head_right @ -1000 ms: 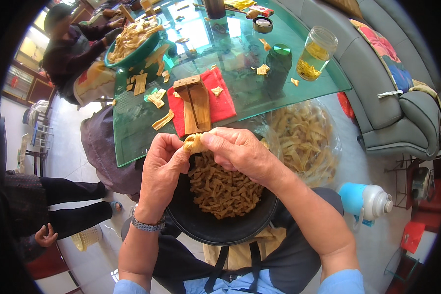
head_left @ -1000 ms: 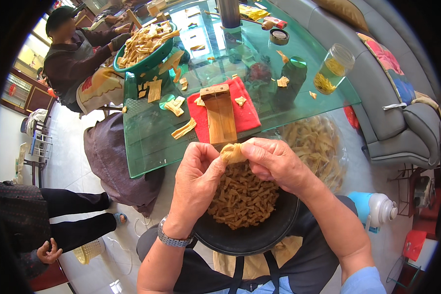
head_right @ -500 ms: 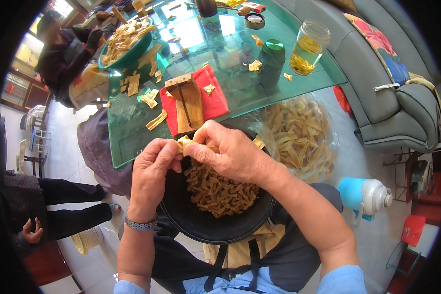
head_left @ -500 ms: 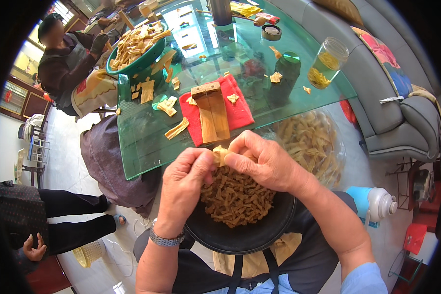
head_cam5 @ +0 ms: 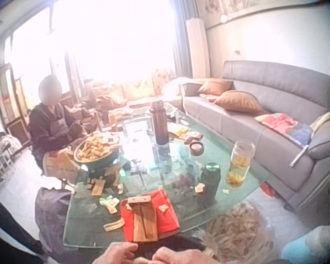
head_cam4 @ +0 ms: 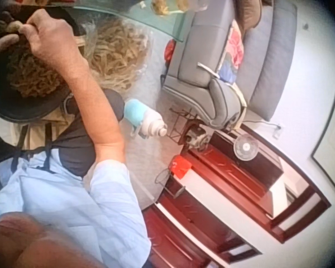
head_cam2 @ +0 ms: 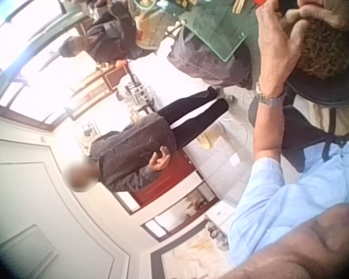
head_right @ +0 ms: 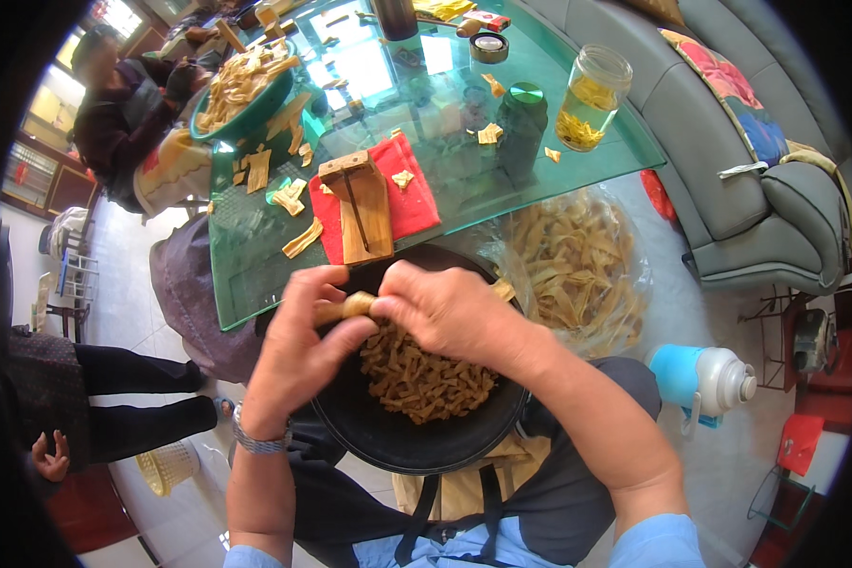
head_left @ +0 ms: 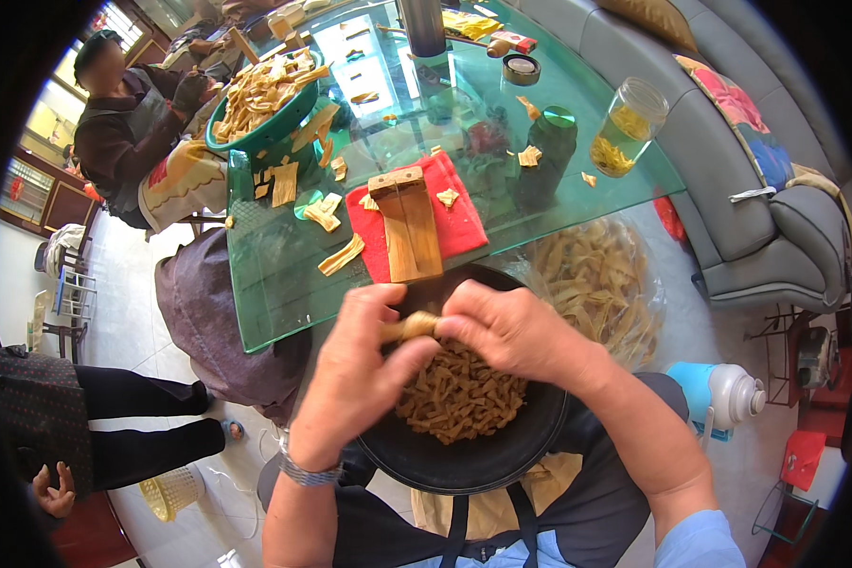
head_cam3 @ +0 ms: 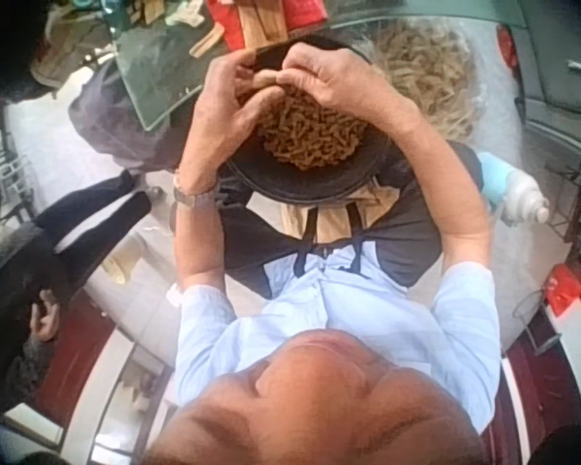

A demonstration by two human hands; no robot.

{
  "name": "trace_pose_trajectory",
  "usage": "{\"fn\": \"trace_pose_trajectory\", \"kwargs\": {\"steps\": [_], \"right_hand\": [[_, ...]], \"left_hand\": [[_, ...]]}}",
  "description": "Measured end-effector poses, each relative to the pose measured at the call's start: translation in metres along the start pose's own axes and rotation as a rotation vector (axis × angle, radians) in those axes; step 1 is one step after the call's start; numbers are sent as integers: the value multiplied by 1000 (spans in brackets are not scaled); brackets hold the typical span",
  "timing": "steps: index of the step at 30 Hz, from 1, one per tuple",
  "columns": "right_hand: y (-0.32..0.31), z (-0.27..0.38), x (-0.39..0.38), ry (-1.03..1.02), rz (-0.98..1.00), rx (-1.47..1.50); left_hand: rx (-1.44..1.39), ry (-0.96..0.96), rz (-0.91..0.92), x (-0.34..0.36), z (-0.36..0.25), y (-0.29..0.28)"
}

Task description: The person sits on the floor and tears long strips of dried food by hand into smaller pieces, placing them into a black bowl on their lap. Another person is seated across the table doing the same task.

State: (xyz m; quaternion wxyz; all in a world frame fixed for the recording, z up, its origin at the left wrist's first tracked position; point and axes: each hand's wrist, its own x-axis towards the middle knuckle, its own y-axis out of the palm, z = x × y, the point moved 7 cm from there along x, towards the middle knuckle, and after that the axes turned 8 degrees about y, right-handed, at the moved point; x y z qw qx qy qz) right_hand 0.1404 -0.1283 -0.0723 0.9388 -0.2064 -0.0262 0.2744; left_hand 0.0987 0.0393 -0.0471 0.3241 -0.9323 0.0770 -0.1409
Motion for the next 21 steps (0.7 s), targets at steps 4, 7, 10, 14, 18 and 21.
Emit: {"fn": "trace_pose_trajectory", "kwargs": {"steps": [4, 7, 10, 14, 18, 21], "right_hand": [[28, 0, -1, -137, 79, -181], [34, -6, -12, -121, 288, -161], [36, -11, -29, -101, 478, -112], [29, 5, -34, -138, 484, -83], [9, 9, -23, -188, 249, -120], [-11, 15, -2, -404, -31, -127]], "left_hand": [[248, 7, 276, -7, -2, 34], [65, -70, 446, -23, 5, 39], [-239, -129, 689, -40, 0, 45], [-570, -257, 580, -47, 5, 34], [-692, -408, 370, -27, 14, 19], [-637, -295, 102, 0, 31, -2]]}}
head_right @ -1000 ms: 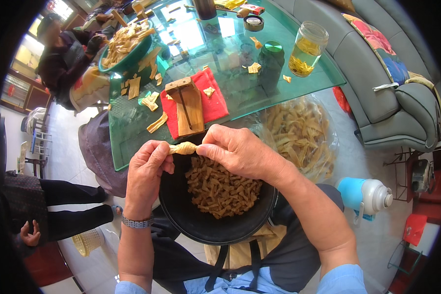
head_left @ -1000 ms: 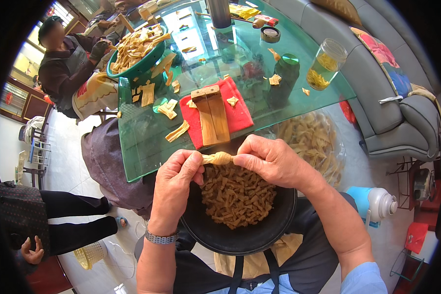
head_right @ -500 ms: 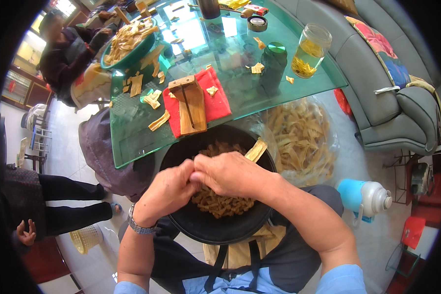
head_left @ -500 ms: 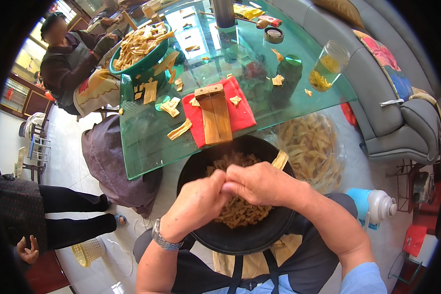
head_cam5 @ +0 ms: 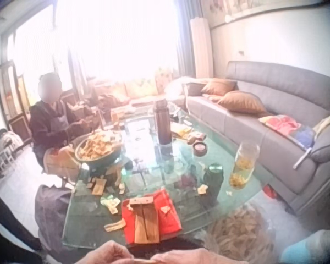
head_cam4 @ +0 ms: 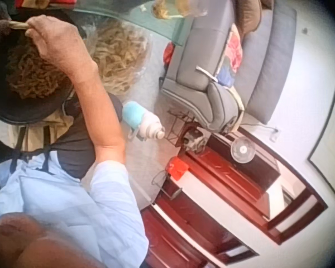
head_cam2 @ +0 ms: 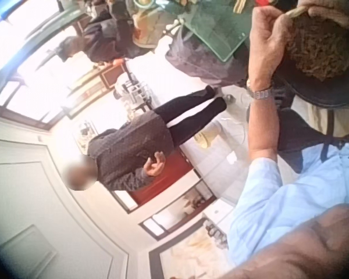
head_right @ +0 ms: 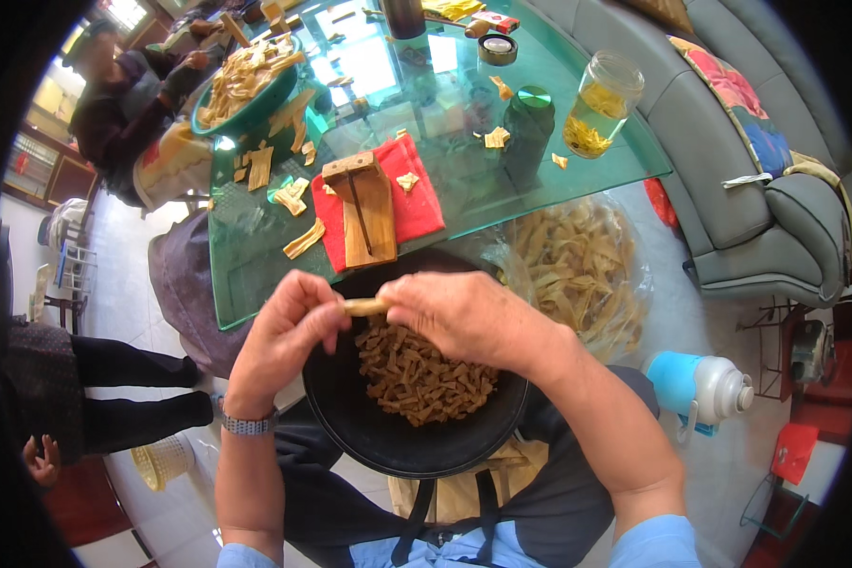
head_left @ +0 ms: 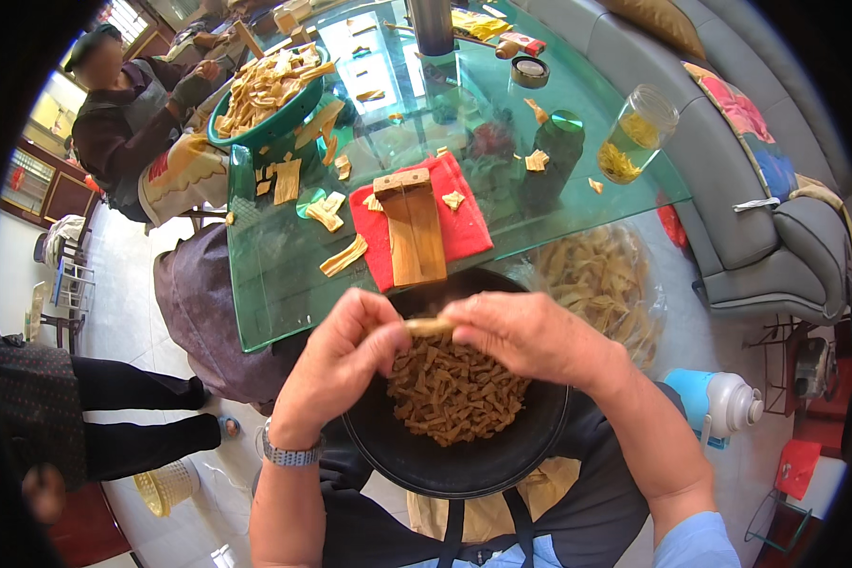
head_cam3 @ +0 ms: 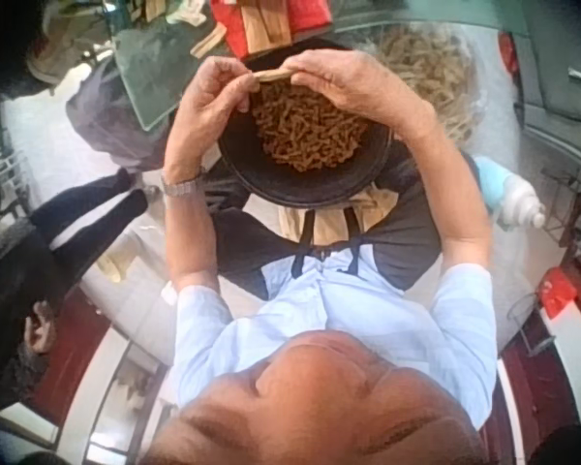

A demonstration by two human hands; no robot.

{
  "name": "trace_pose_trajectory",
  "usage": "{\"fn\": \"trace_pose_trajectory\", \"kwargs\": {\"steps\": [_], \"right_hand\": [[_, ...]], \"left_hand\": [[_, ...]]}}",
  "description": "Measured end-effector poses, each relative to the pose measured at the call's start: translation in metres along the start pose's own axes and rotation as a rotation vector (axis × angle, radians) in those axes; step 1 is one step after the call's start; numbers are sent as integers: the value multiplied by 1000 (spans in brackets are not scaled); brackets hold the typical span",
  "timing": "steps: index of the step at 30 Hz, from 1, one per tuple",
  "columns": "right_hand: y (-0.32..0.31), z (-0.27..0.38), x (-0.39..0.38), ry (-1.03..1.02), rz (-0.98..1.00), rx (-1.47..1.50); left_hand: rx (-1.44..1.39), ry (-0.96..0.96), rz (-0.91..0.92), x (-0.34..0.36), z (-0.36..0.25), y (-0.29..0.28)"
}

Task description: The person sits on the floor and tears long strips of dried food by hand into smaller pieces, placing them into a black bowl on their lap. Another person is seated across the table doing the same task.

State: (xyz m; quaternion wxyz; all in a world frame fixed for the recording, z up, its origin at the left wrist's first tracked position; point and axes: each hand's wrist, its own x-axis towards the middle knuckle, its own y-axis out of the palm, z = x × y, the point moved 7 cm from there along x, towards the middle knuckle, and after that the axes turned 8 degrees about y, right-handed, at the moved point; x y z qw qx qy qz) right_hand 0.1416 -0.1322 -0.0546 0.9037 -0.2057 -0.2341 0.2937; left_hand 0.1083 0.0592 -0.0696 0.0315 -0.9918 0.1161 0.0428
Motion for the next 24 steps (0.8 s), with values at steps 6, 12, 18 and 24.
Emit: {"fn": "trace_pose_trajectory", "kwargs": {"steps": [6, 12, 18, 24], "right_hand": [[-18, -25, 35, -11, -247, -330], [-2, -54, 41, 112, -224, -457], [-7, -40, 26, 55, -196, -359], [-1, 46, 12, -276, -155, -215]], "left_hand": [[411, 220, -269, 46, -5, -22], [694, 317, -313, 63, 17, -23], [656, 97, -282, 37, 8, -17], [-404, -418, -1, 1, 36, 40]]}}
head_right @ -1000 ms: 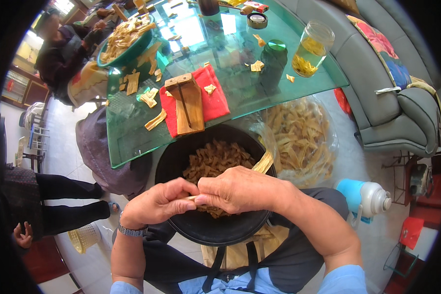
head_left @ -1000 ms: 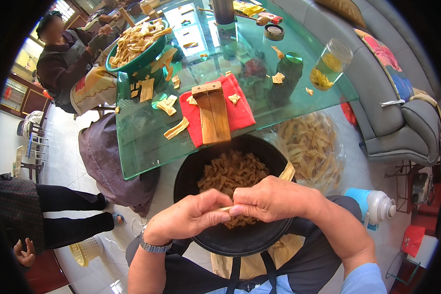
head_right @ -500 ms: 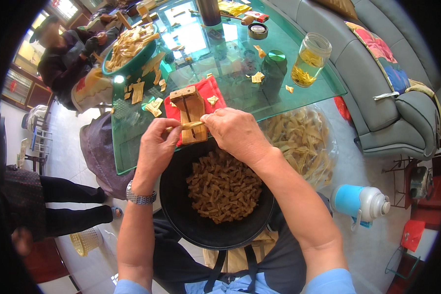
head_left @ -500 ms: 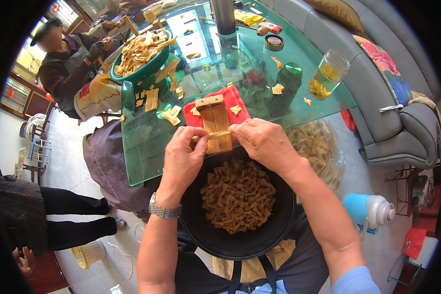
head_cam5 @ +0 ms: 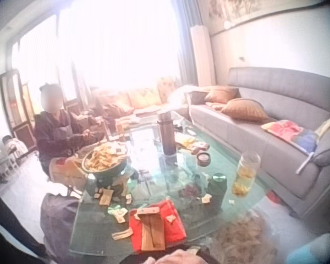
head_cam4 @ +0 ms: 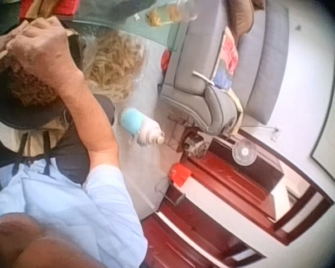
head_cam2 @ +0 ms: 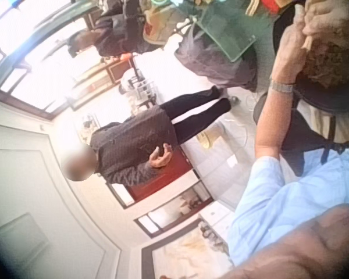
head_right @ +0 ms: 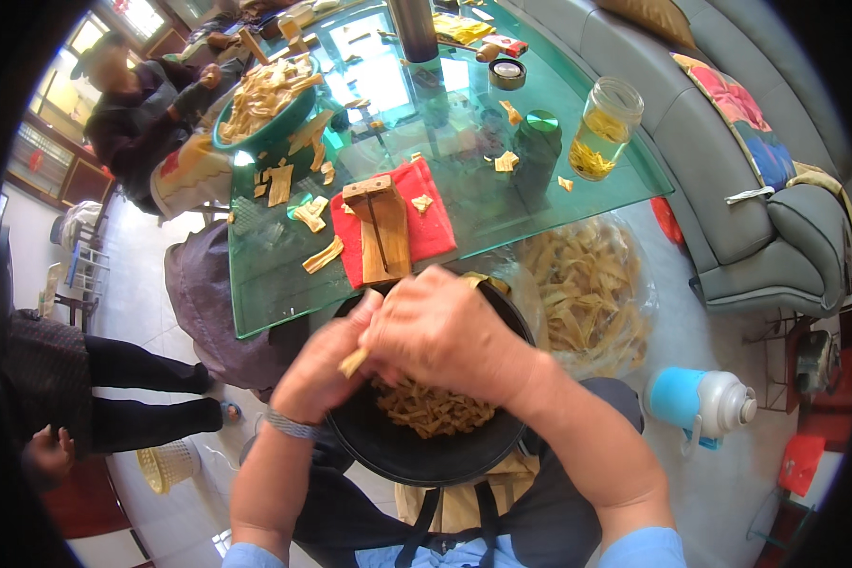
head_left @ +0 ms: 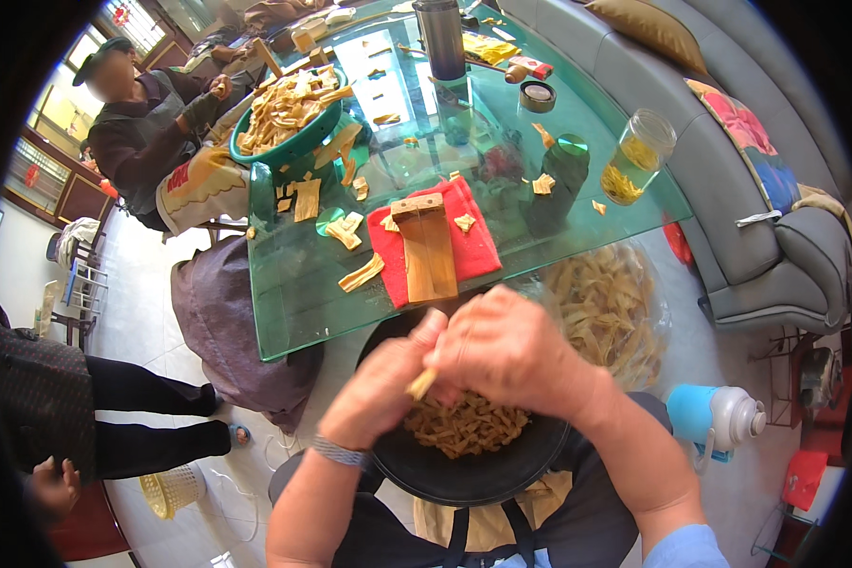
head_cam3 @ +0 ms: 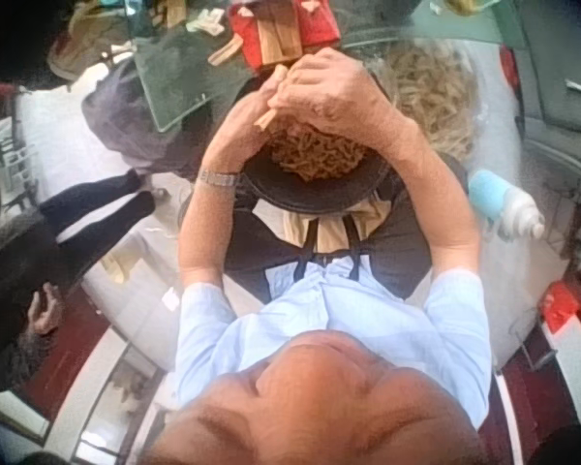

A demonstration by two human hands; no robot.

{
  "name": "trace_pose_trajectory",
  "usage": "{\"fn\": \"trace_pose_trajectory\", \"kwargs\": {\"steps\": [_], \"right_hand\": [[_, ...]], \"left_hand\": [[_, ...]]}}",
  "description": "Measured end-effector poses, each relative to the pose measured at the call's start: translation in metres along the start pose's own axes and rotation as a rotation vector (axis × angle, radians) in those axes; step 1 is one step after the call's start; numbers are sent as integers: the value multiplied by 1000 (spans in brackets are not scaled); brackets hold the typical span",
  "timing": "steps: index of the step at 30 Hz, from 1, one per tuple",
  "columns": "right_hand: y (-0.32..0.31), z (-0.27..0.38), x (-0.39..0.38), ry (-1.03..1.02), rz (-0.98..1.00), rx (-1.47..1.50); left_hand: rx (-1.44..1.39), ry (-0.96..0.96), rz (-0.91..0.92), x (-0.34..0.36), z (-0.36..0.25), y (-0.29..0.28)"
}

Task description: The person sits on the floor and tears long strips of dried food by hand into smaller pieces, placing them into a black bowl on their lap. Another person is seated across the table doing the same task.

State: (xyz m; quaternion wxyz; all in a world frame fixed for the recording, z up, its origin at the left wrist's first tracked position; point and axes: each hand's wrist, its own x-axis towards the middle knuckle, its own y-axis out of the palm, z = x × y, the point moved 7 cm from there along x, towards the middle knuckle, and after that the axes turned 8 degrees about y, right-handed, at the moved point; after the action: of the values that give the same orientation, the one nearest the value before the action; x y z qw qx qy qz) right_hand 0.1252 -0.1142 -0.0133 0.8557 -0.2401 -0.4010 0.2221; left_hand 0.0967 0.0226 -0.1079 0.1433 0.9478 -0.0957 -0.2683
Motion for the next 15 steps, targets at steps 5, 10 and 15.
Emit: {"fn": "trace_pose_trajectory", "kwargs": {"steps": [5, 10, 15], "right_hand": [[-4, 40, -5, -125, -12, 70], [-21, 56, -6, -121, -111, 167], [-15, 38, -6, -78, -65, 106]], "left_hand": [[-449, 125, 119, -10, -8, 27], [-314, 246, 155, -27, -40, 53], [-353, 311, 82, -14, -41, 43]]}}
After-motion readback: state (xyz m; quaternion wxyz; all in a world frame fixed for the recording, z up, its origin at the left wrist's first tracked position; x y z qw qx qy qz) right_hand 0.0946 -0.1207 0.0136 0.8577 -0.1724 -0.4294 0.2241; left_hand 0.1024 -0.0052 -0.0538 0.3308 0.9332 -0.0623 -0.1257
